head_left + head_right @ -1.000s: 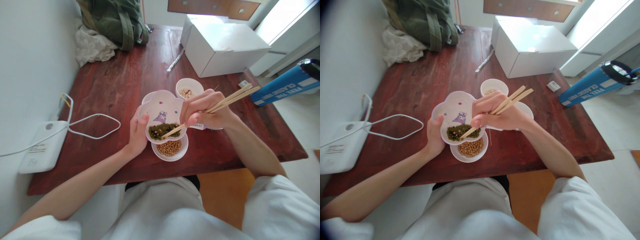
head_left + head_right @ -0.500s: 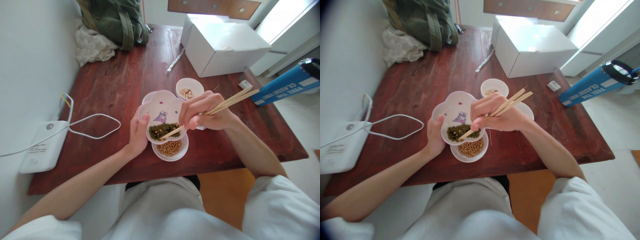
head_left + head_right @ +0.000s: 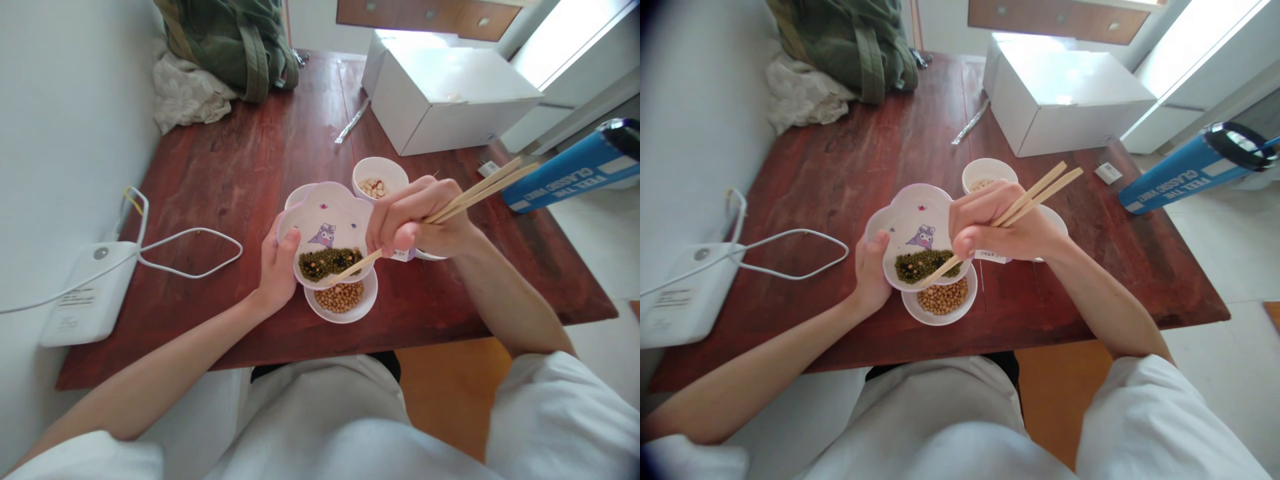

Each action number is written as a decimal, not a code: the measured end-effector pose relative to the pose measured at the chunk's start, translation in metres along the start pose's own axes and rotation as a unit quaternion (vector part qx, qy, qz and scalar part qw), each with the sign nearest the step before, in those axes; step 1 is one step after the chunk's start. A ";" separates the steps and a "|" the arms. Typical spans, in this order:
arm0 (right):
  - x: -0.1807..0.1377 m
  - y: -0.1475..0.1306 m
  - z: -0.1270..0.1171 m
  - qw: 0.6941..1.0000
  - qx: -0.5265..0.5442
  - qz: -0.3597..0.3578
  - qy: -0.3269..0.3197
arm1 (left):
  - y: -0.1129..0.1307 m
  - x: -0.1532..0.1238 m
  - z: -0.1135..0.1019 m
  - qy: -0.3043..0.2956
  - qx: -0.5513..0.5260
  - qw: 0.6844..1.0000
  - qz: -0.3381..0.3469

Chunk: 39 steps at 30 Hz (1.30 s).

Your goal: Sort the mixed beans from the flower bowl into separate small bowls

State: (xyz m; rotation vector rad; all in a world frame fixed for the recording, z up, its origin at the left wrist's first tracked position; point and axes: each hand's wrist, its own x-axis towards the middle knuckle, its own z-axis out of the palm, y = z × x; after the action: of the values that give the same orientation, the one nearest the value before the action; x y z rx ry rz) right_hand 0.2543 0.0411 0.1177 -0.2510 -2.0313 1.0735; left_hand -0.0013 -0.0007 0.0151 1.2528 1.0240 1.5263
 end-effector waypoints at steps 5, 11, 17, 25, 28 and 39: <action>0.000 0.006 0.001 0.998 -0.032 -0.018 0.044 | -0.001 0.000 0.000 0.005 0.014 1.000 -0.001; -0.001 0.010 0.004 0.996 -0.093 0.004 0.008 | -0.002 -0.001 0.000 0.007 0.006 1.000 -0.006; 0.000 0.012 0.006 0.999 -0.053 0.007 0.009 | -0.003 0.000 0.000 -0.001 0.021 1.000 -0.009; 0.001 0.012 0.008 1.000 -0.024 0.004 0.020 | -0.001 0.000 0.001 0.013 0.017 1.000 -0.006; 0.001 0.010 0.008 0.999 -0.013 0.001 0.030 | -0.001 0.000 0.000 0.011 0.017 1.000 -0.009; -0.001 0.012 0.007 1.000 0.007 -0.005 0.011 | -0.003 -0.001 -0.001 0.012 0.008 1.000 -0.016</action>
State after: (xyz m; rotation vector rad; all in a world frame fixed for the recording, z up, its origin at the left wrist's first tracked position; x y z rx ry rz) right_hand 0.2475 0.0438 0.1058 -0.2432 -2.0026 1.0743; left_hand -0.0013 -0.0015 0.0122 1.2270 1.0677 1.5150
